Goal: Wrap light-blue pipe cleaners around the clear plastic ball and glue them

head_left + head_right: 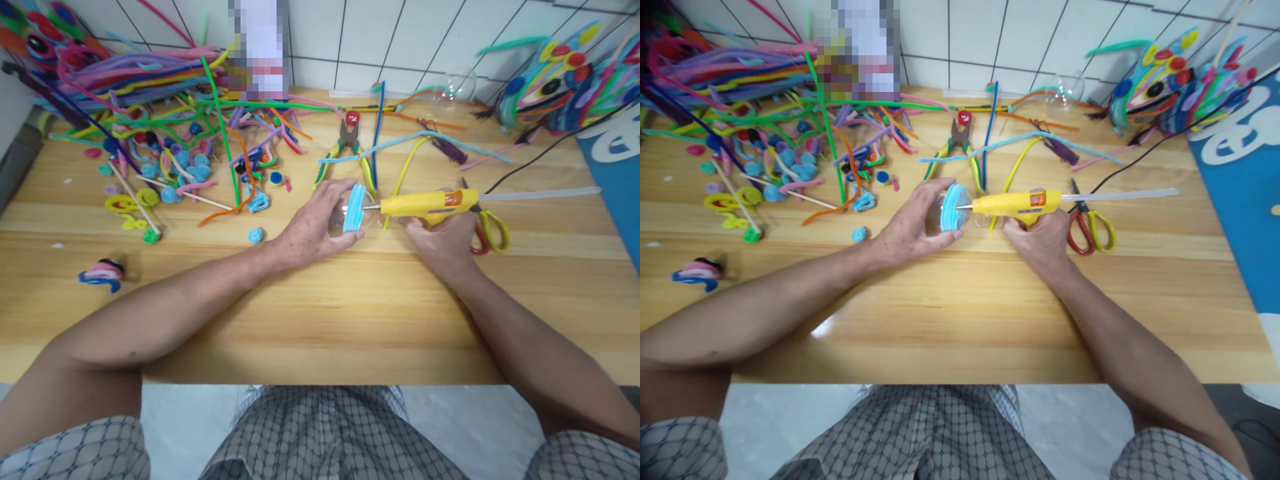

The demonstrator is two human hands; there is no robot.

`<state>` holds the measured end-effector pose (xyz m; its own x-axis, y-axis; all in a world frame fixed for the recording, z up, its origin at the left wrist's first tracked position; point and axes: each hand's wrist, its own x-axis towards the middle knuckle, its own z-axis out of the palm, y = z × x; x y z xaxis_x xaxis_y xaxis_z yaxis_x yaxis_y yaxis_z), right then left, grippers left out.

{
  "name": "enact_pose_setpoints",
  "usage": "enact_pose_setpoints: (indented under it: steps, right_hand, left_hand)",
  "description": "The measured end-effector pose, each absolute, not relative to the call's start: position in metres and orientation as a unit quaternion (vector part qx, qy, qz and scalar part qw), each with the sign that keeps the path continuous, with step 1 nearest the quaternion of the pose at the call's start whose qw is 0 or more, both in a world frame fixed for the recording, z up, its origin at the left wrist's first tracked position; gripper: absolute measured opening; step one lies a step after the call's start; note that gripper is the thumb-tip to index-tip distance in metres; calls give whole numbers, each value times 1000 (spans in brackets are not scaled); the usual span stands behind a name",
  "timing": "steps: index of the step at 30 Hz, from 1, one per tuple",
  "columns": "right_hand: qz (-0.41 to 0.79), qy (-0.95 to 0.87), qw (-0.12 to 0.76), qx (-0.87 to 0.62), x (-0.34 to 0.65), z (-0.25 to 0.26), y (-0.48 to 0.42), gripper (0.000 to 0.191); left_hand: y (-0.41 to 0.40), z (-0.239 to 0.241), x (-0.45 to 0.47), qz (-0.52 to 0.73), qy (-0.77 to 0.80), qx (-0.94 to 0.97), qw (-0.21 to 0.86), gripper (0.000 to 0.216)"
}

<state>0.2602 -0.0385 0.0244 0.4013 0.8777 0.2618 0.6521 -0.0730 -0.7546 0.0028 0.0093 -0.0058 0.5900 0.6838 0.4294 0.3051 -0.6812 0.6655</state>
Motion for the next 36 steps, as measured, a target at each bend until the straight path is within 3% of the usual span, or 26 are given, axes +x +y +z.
enact_pose_setpoints:
  steps: [7, 13, 24, 31, 36]
  right_hand:
    - [140, -541, 431, -708, 264, 20, -40, 24]
    - [101, -558, 430, -703, 266, 16, -39, 31]
    - [120, -556, 488, -662, 270, 6, -37, 25]
    - [99, -568, 430, -694, 274, 6, -39, 22]
    - [120, -560, 449, -686, 270, 12, -39, 21]
  left_hand:
    - [9, -7, 2, 360, 276, 847, 277, 79]
    - [9, -7, 3, 355, 287, 848, 271, 80]
    - [10, -6, 1, 353, 274, 853, 271, 79]
    - [9, -6, 2, 353, 277, 853, 267, 78]
    - [9, -6, 1, 349, 278, 854, 268, 78]
